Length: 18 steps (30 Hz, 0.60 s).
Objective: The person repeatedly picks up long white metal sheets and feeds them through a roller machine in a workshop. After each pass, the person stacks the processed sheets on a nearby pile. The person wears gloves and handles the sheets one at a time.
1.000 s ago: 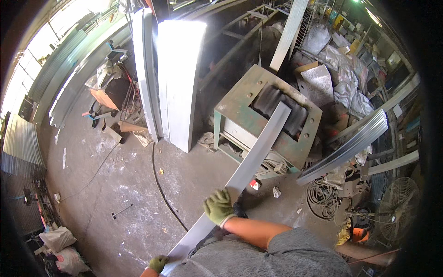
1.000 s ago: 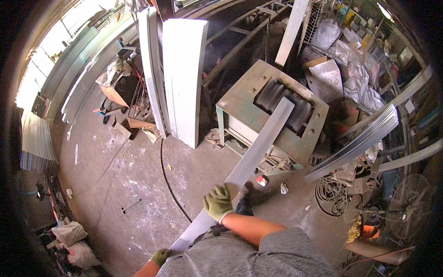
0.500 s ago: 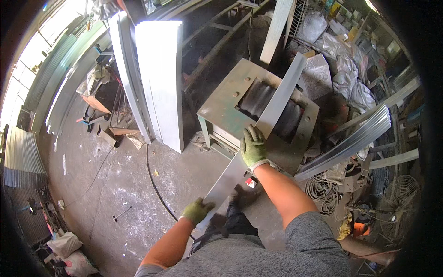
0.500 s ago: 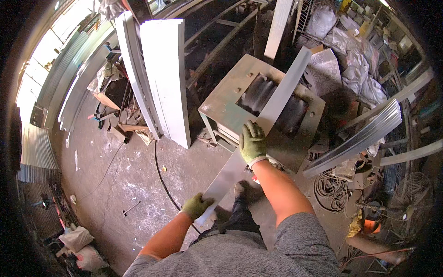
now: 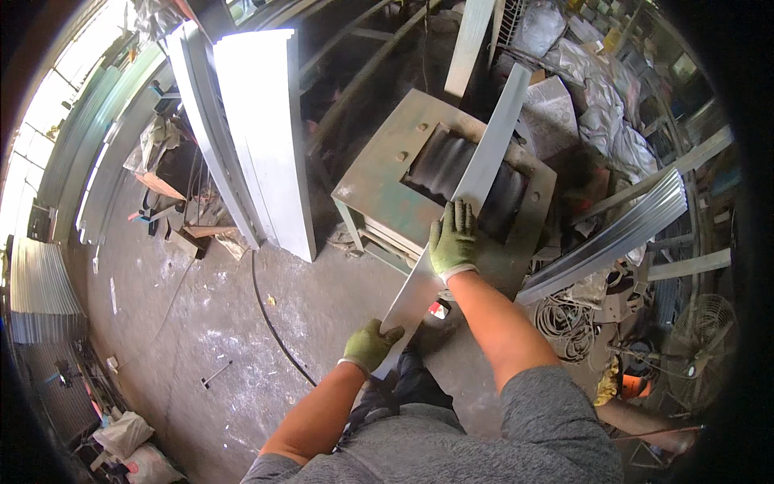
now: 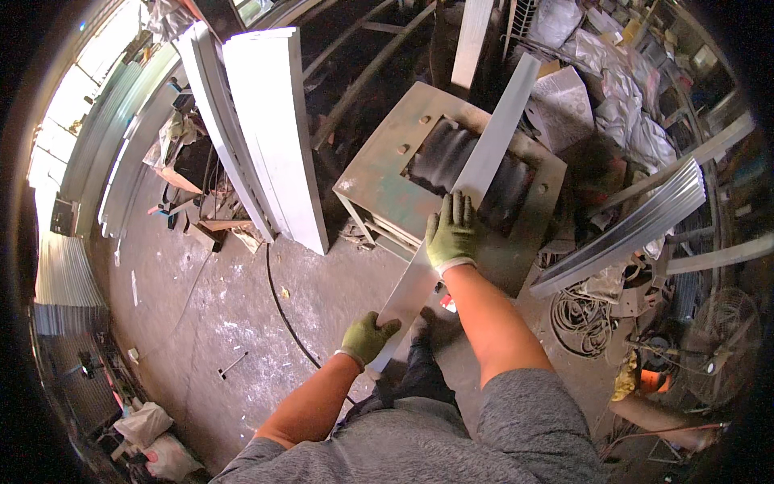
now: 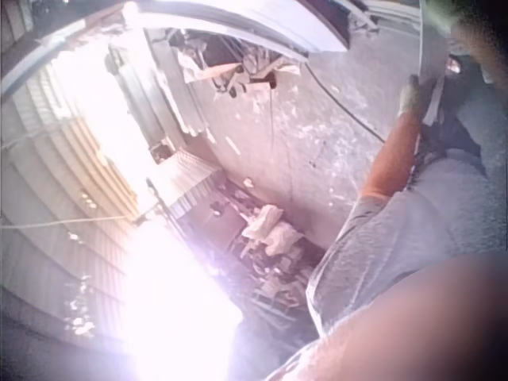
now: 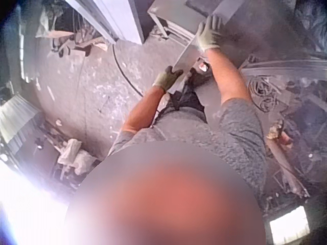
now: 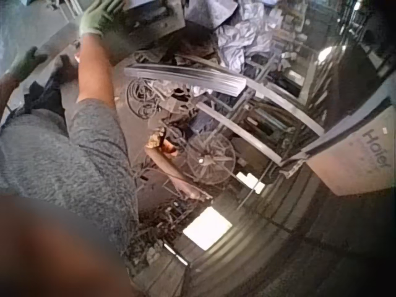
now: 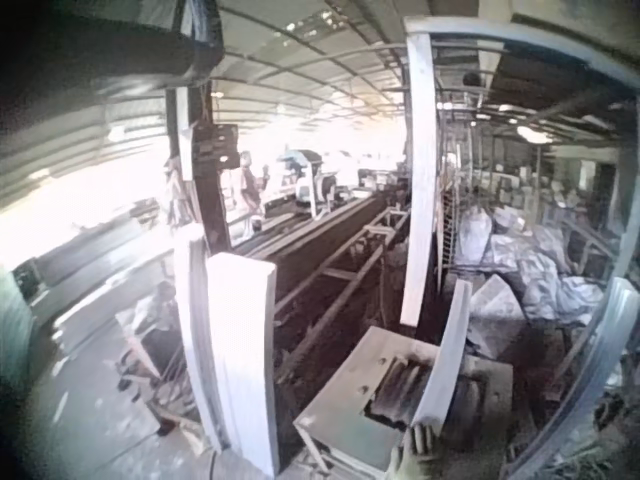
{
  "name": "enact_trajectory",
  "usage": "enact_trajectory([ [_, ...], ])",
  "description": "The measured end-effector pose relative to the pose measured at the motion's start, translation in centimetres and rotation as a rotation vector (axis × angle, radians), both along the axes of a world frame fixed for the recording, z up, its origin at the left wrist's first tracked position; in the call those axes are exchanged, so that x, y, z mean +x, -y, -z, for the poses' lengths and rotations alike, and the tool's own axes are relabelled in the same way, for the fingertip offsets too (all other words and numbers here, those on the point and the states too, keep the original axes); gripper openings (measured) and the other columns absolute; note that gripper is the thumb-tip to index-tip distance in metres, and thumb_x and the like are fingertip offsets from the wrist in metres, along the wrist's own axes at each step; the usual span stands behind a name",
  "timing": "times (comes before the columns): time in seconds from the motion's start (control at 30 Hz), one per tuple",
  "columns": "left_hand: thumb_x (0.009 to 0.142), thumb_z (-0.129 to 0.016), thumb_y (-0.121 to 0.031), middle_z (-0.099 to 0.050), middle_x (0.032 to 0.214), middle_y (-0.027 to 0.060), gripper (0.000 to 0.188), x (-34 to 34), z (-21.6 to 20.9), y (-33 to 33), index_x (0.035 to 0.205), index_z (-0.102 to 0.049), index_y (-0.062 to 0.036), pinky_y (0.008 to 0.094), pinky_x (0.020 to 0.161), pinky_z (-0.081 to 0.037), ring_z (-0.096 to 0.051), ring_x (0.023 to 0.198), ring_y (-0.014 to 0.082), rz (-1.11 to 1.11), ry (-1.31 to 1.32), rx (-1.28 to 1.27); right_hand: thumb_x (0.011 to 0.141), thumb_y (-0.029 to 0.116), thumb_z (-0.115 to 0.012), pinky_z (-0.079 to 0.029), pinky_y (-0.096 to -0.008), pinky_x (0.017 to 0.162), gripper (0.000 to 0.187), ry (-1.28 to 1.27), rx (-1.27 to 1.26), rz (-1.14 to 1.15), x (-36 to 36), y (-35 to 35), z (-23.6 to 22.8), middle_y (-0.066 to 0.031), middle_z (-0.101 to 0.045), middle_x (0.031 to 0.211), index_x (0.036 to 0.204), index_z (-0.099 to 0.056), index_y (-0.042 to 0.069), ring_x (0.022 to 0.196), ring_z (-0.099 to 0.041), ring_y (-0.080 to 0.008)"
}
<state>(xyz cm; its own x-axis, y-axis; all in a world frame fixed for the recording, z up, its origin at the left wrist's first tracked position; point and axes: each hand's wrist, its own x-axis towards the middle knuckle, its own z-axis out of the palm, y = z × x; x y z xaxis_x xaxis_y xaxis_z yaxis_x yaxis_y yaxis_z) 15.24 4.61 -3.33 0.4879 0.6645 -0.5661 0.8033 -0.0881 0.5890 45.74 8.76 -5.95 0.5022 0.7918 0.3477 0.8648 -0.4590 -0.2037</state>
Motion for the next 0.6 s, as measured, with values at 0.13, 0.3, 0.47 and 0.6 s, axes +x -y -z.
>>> enact_trajectory([
  [0.13,0.096,-0.068,-0.072,-0.076,0.112,0.0322,0.071,-4.0,0.4,2.2,0.117,-0.07,-0.004,0.0583,0.093,-0.055,-0.071,0.11,0.0536,-0.028,-0.018,-0.049,0.111,0.034,-0.049,-0.026,-0.0601,0.132,0.063,-0.041,0.012,-0.043,-4.3,2.4,0.7,-0.0289,-0.04,0.168,0.16,-0.043,-0.006,0.158,-0.034,-0.0501],
  [0.3,0.094,-0.075,-0.065,-0.077,0.107,0.0301,0.064,-12.2,3.8,6.2,0.114,-0.073,-0.0047,0.0537,0.088,-0.058,-0.074,0.106,0.0481,-0.09,-0.06,-0.088,0.11,0.034,-0.051,-0.024,-0.0619,0.132,0.067,-0.009,0.058,-0.076,-12.7,6.4,2.6,-0.0283,-0.036,0.171,0.161,-0.041,-0.009,0.159,-0.032,-0.05],
  [0.47,0.092,-0.077,-0.064,-0.079,0.106,0.0267,0.065,-23.6,5.7,11.2,0.115,-0.074,-0.0027,0.0503,0.089,-0.058,-0.077,0.105,0.0433,-0.135,-0.12,-0.178,0.106,0.035,-0.058,-0.022,-0.0624,0.133,0.074,-0.205,-0.018,-0.124,-24.3,12.4,3.8,-0.0312,-0.033,0.172,0.163,-0.039,-0.008,0.16,-0.03,-0.0509],
  [0.6,0.092,-0.077,-0.065,-0.079,0.111,0.0247,0.068,-26.1,5.2,12.3,0.116,-0.074,-0.0014,0.0492,0.094,-0.058,-0.076,0.11,0.0422,-0.142,-0.122,-0.21,0.104,0.041,-0.061,-0.021,-0.0628,0.132,0.08,-0.237,-0.084,-0.148,-27.0,13.6,3.9,-0.0319,-0.034,0.172,0.162,-0.039,-0.009,0.161,-0.028,-0.0521],
])
